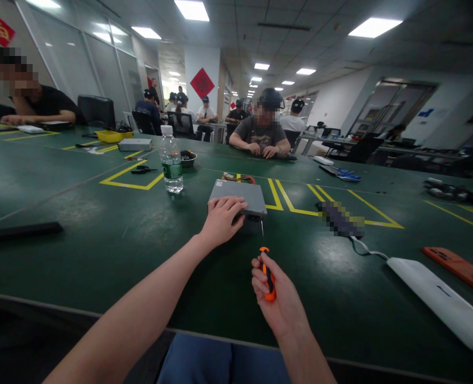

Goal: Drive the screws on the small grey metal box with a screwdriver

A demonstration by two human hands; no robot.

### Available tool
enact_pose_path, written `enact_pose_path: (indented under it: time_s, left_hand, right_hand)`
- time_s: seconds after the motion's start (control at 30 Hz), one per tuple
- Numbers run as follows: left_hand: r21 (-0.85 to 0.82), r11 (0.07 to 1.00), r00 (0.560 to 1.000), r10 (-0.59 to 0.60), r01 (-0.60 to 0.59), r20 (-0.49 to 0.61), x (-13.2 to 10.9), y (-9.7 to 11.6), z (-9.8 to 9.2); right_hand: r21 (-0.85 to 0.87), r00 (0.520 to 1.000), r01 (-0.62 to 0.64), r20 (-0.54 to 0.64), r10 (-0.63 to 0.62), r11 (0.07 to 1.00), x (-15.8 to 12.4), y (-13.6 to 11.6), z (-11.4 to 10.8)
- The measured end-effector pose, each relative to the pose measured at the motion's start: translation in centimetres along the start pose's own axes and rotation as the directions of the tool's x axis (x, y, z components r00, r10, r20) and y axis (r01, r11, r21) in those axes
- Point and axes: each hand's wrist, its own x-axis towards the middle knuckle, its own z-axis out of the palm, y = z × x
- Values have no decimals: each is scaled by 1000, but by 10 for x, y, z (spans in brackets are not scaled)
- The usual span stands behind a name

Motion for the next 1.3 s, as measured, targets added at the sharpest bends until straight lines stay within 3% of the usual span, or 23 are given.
enact_pose_path:
  time_s: [0.17, 0.4, 0.6, 0.8, 1.0, 1.2, 1.3]
  left_hand:
    - [1, 1000, 1000, -7, 7, 6, 0, 1, 0]
    - [-11, 1000, 1000, -8, 8, 3, 0, 1, -1]
    - [-6, 1000, 1000, -14, 14, 11, 0, 2, -2]
    - [3, 1000, 1000, -7, 7, 12, 0, 1, -2]
    - [5, 1000, 1000, -10, 10, 13, 0, 1, -2]
    - [2, 1000, 1000, -13, 13, 19, 0, 1, -2]
    - [3, 1000, 1000, -13, 13, 19, 0, 1, -2]
  right_hand:
    - [-9, 997, -57, 43, 57, 998, -1, -2, 0]
    - [-15, 1000, 22, -17, -22, 1000, 2, 0, -1]
    - [-25, 998, -49, 40, 50, 998, 0, -1, -1]
    - [-63, 996, 84, -18, -85, 995, 1, 2, -1]
    - [-48, 999, -14, 34, 16, 999, 1, 0, -1]
    - [-52, 998, 62, -4, -62, 997, 2, 2, -3]
    - [-24, 1000, 20, 5, -20, 1000, 2, 1, -3]
